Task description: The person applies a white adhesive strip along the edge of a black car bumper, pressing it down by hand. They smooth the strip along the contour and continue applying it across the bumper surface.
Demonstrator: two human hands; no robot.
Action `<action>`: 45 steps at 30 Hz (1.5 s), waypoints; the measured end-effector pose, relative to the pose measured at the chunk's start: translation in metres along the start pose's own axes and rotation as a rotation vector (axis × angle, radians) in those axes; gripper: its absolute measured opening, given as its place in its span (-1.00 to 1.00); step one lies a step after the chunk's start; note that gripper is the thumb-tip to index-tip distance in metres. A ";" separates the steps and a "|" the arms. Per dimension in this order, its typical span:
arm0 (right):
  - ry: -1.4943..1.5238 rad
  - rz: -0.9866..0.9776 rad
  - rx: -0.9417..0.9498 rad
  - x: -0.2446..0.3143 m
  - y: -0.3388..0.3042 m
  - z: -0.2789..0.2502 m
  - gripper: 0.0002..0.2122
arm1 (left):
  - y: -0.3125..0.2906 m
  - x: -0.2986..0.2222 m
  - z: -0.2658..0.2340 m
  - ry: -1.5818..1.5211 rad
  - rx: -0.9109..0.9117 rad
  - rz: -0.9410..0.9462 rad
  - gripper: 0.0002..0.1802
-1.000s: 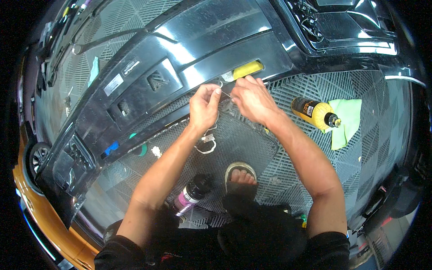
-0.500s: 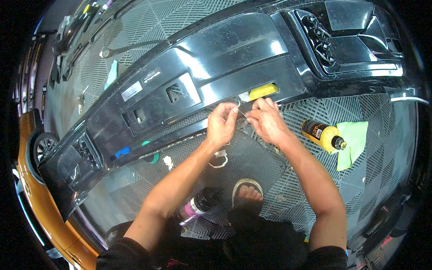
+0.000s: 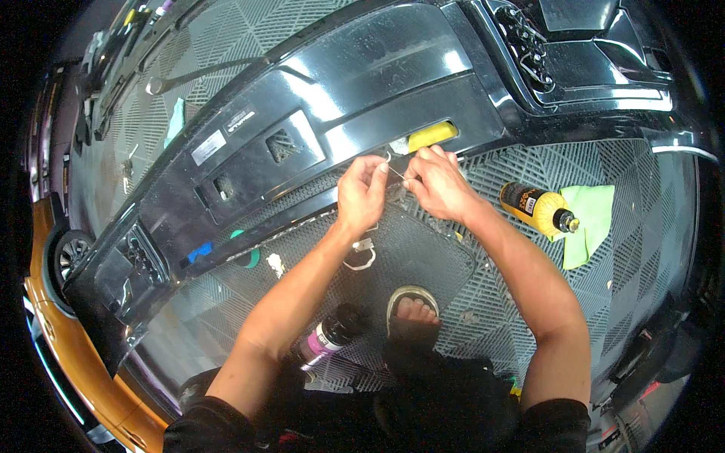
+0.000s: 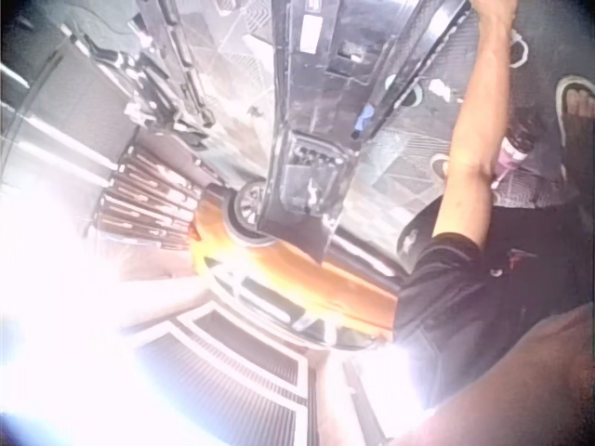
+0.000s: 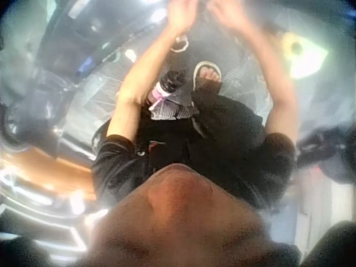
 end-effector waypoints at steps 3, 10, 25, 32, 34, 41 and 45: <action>-0.004 0.006 0.035 0.002 0.001 -0.003 -0.87 | 0.001 -0.001 0.001 -0.013 -0.010 0.002 -0.82; 0.056 -0.023 0.061 -0.003 0.001 -0.012 -0.83 | 0.001 -0.007 -0.002 0.025 0.005 -0.007 -0.79; 0.133 -0.091 -0.116 0.045 -0.031 0.009 -0.75 | -0.045 -0.014 -0.049 0.260 0.323 0.233 -0.84; 0.208 0.067 0.103 0.052 -0.047 0.040 -0.65 | -0.074 0.021 -0.086 0.593 0.525 0.124 -0.66; 0.197 0.103 0.060 0.044 -0.048 0.042 -0.65 | -0.074 0.023 -0.090 0.679 0.565 0.112 -0.62; 0.193 0.220 0.028 0.030 -0.042 0.041 -0.66 | -0.069 0.007 -0.105 0.667 0.427 0.299 -0.80; 0.270 0.256 -0.140 0.029 -0.052 0.047 -0.75 | -0.053 -0.021 -0.092 0.635 0.281 0.531 -0.41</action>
Point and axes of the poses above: each hand's wrist, its own y-axis towards the middle knuckle, its own z-axis out of the palm, x = y × z, the point moved 1 cm from there along y, towards the middle knuckle, and after that the axes turned 9 degrees about -z, right-handed, at the moved point
